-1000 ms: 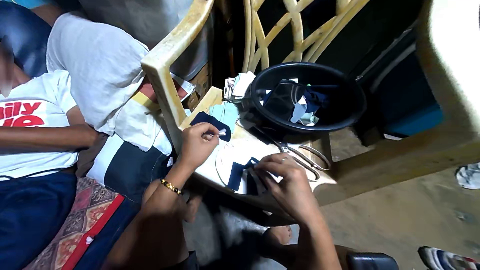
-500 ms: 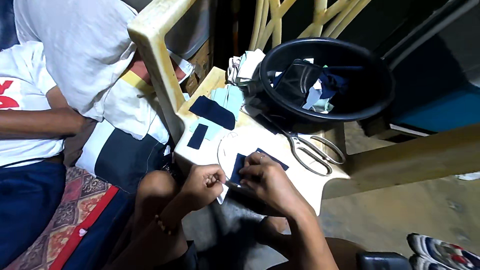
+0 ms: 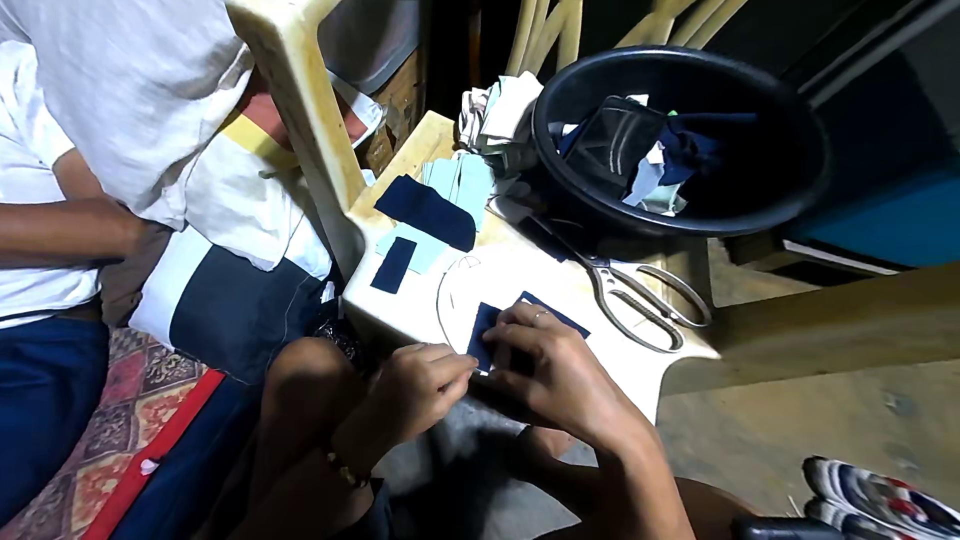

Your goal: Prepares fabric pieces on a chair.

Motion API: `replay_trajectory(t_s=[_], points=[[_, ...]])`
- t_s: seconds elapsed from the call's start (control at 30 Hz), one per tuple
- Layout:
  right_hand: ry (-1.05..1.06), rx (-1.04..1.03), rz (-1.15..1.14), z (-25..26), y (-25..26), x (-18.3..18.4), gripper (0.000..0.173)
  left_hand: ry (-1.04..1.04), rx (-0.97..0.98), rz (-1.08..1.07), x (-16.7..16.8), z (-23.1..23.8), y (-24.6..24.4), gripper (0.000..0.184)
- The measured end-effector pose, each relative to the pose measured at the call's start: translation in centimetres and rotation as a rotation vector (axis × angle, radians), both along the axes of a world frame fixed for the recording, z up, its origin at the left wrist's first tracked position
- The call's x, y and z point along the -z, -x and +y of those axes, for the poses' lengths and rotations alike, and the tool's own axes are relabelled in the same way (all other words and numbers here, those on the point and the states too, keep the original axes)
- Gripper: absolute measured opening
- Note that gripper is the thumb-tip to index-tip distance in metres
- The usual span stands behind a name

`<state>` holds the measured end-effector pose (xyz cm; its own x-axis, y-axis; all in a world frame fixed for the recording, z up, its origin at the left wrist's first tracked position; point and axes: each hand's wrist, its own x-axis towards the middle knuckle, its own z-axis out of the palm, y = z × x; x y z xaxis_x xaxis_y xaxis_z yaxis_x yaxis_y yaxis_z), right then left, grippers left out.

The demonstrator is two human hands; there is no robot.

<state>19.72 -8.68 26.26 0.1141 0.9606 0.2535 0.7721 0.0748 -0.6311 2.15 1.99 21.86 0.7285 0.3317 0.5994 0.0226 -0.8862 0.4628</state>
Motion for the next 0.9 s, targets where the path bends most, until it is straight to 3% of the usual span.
replay_trajectory(t_s=[0.33, 0.9], points=[[0.029, 0.049, 0.017, 0.06, 0.12, -0.01, 0.038, 0.018, 0.033, 0.018, 0.12, 0.3, 0.02, 0.016], [0.016, 0.037, 0.007, 0.14, 0.07, 0.02, 0.029, 0.02, 0.045, 0.039, -0.14, 0.5, 0.12, 0.017]])
